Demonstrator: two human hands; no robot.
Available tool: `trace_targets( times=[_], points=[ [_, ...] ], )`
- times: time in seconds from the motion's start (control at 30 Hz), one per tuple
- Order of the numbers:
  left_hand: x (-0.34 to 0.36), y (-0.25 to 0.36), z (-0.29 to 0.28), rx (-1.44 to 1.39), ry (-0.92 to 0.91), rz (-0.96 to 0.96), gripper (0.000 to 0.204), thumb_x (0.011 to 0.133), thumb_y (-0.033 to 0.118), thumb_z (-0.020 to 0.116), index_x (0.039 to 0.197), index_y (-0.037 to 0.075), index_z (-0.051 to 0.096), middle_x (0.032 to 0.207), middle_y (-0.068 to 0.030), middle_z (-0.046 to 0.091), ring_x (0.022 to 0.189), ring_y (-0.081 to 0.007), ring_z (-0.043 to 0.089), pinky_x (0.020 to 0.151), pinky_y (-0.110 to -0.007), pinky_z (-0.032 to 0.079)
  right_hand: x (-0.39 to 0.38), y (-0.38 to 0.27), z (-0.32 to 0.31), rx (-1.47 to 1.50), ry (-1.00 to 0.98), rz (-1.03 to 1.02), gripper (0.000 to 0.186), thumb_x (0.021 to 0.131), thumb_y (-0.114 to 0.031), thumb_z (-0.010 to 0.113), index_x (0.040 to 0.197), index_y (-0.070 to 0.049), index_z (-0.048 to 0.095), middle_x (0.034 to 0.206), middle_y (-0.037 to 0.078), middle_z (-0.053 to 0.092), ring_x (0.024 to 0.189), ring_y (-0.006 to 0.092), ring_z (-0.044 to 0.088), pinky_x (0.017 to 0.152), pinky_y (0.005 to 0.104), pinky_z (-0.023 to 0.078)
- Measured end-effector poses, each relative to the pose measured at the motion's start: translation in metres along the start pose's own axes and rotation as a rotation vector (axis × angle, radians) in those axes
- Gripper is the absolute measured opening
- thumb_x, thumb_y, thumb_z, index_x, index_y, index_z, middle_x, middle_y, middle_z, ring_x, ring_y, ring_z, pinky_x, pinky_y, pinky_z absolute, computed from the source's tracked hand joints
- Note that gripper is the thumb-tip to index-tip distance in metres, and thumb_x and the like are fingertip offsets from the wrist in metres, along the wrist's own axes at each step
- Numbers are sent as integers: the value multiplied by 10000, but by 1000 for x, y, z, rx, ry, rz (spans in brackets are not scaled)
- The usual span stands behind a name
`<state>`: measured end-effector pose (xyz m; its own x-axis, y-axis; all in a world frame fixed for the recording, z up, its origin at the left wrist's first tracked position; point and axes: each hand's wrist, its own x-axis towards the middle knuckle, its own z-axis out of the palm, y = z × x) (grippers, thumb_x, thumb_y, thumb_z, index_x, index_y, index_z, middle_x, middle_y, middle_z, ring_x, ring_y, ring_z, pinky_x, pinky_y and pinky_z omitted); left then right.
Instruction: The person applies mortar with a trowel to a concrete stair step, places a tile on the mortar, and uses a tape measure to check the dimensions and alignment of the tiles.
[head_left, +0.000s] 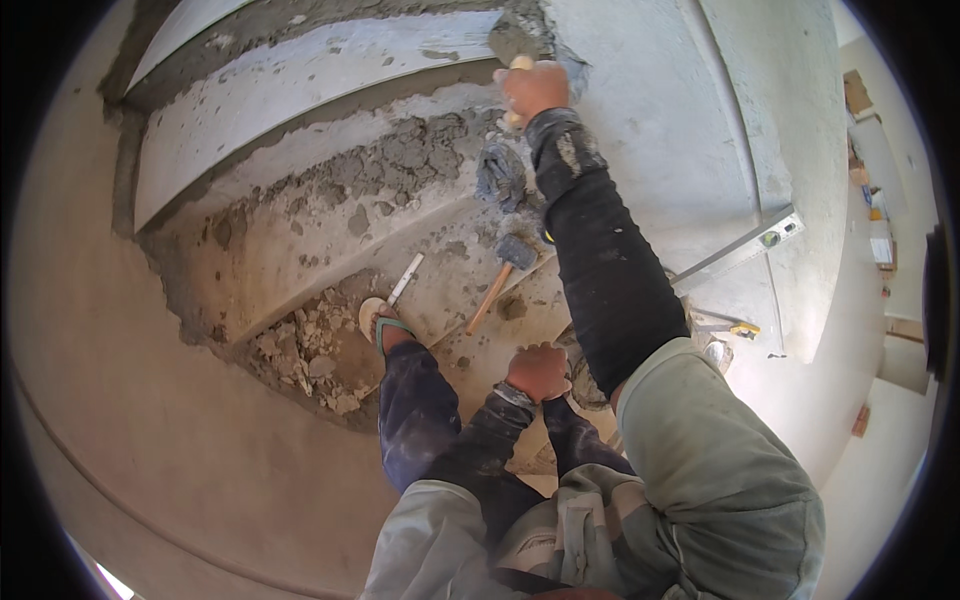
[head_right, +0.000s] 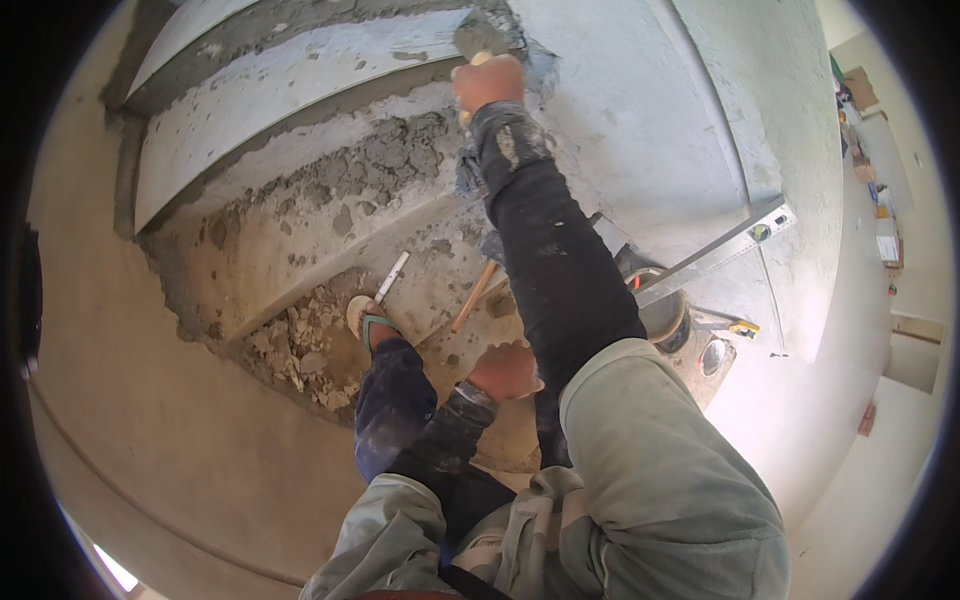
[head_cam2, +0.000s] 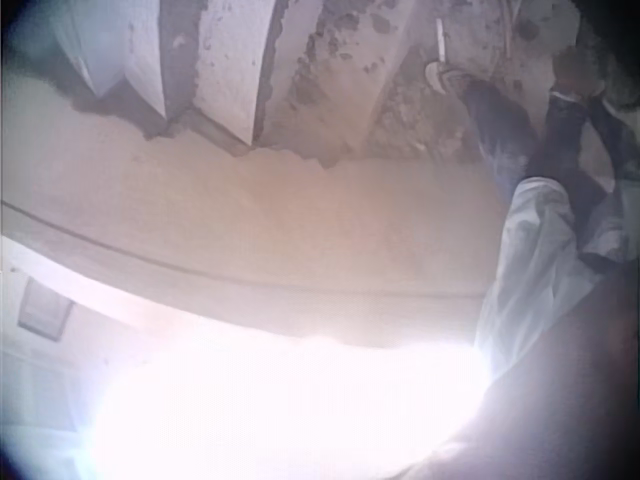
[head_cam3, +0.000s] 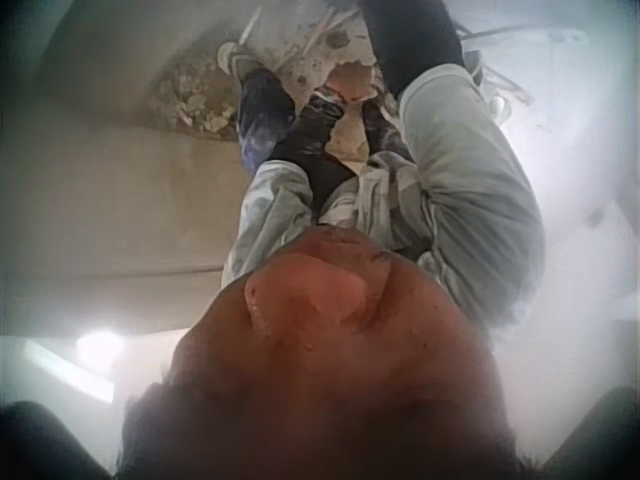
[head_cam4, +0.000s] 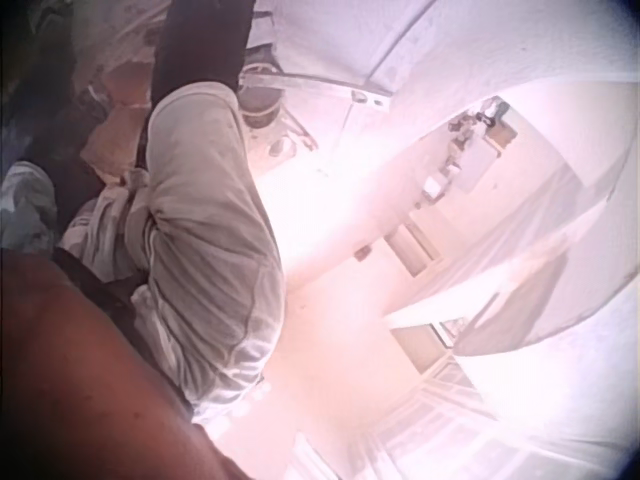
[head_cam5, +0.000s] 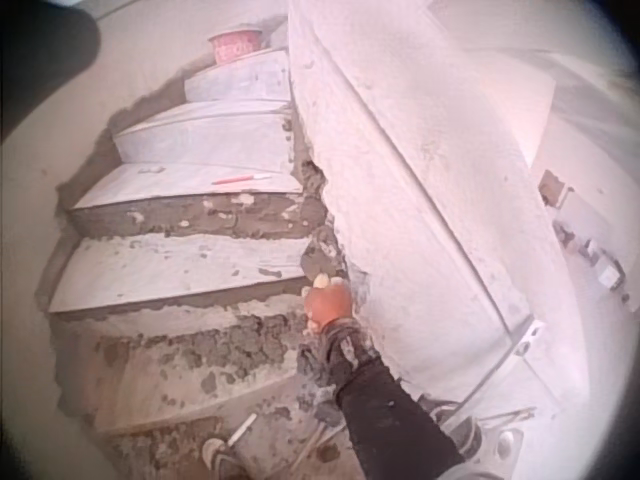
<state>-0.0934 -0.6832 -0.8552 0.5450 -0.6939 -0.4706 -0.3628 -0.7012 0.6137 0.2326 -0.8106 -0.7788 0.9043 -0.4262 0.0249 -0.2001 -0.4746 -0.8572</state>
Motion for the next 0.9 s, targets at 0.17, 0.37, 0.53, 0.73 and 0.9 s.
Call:
trace_targets(
  times=[0.17,0.37,0.53,0.73,0.9],
  points=[
    [-10,-3,-10,-22,39,-38,439,720,380,713,995,45,643,998,-185,627,949,-356,625,843,-469,475,-41,-12,4,-244,102,-8,397,747,-249,627,1010,47,614,1045,246,645,967,402,627,840,454,503],
    [-2,5,10,44,69,32,429,712,379,710,979,50,641,980,-194,628,952,-363,620,817,-467,486,-59,18,-19,-411,160,-56,387,750,-297,656,979,13,629,1004,258,639,936,411,621,798,468,496],
    [-9,-5,-22,-79,-91,-48,412,746,387,693,981,50,665,1033,-198,639,990,-366,608,834,-453,491,-61,18,-43,-517,137,-411,516,757,-292,671,1155,30,606,1056,265,629,963,475,588,855,493,471],
    [-2,-9,-16,-43,-97,-38,366,699,323,731,949,69,649,974,-180,632,913,-367,622,838,-484,459,-142,90,-155,-376,29,-706,355,736,-255,713,961,8,634,946,202,639,832,367,606,732,442,487],
    [9,0,-13,-7,-168,-41,379,721,339,718,964,58,644,1002,-181,625,950,-364,612,852,-488,452,-297,156,-240,-438,-128,-256,577,781,-121,694,1309,9,499,1057,199,611,863,349,590,769,406,489]
  ],
)
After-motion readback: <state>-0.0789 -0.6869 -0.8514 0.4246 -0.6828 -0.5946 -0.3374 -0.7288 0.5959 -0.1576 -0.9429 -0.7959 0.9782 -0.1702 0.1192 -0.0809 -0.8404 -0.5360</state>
